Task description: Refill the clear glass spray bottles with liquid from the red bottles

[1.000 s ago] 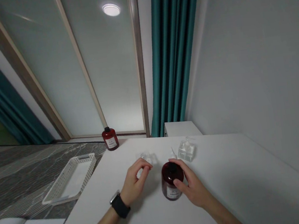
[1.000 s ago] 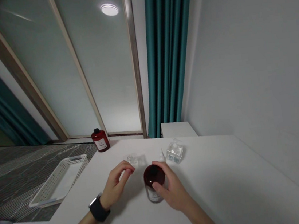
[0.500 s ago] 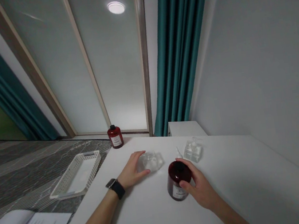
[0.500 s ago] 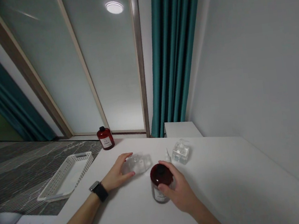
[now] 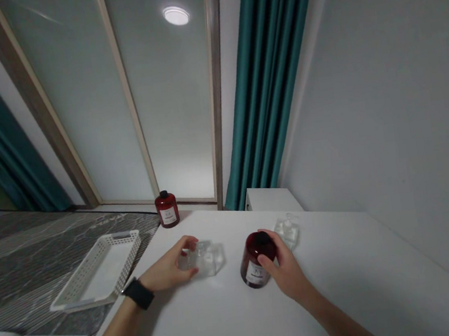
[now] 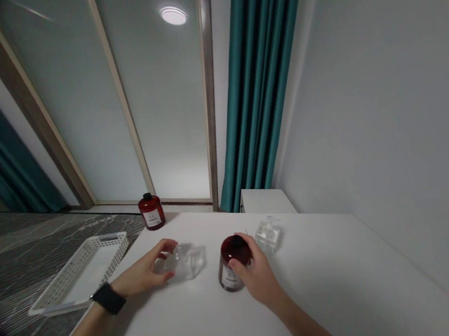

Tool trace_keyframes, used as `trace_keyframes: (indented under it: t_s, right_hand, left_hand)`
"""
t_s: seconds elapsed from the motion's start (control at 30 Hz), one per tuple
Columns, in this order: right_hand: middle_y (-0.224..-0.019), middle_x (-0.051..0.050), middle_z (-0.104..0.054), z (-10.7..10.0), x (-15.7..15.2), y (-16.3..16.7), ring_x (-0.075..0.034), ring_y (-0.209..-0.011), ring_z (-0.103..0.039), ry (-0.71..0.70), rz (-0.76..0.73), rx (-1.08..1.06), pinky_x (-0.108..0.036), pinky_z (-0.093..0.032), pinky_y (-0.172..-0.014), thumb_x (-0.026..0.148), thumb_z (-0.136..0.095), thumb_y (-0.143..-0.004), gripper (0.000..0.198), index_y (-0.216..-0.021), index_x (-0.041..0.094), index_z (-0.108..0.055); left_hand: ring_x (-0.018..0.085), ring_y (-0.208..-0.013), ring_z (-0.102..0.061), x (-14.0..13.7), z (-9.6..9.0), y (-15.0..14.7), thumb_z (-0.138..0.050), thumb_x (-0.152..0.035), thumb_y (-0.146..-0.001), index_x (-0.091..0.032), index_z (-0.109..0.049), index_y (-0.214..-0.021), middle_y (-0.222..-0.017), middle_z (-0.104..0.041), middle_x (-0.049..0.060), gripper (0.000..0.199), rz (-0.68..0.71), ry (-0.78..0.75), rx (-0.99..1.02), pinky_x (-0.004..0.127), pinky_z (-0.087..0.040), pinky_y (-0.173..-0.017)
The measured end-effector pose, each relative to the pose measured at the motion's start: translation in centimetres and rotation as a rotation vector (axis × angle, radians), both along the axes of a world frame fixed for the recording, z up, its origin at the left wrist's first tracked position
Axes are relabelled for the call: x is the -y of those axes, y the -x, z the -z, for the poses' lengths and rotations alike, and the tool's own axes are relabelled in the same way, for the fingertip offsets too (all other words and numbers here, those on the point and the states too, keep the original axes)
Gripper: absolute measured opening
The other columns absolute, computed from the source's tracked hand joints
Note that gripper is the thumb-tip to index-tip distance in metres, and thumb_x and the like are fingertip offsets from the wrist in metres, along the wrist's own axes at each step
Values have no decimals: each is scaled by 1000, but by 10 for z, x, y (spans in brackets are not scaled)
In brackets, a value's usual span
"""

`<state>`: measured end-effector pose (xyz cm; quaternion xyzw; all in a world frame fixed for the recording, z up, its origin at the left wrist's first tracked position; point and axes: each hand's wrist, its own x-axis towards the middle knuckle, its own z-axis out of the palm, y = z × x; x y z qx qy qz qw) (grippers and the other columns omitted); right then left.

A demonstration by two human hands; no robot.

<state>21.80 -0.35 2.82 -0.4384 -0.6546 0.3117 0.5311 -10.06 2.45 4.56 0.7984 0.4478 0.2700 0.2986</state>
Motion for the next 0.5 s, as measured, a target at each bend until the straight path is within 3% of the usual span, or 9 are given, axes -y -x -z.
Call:
trace_keyframes:
  t_s: [0.17, 0.5]
  right_hand:
    - [-117, -10, -66, -10, -44, 30, -25, -107, -64, -13, -13, -24, -40, -51, -97, 35, -64, -83, 46, -125, 21, -52]
    - [-117, -9, -67, 6, -137, 108, -26, -113, -61, -82, -76, 1, -44, -46, -102, 35, -67, -80, 49, -125, 20, -53]
  left_hand:
    - [21, -94, -56, 3, -3, 4, -66, -23, -67, -20, -43, -111, -111, -56, 6, 50, -27, 81, -47, 38, -48, -87]
    - [14, -79, -48, 7, -4, 5, -67, -15, -63, -22, -38, -105, -104, -47, 1, 52, -25, 173, -15, 30, -44, -76]
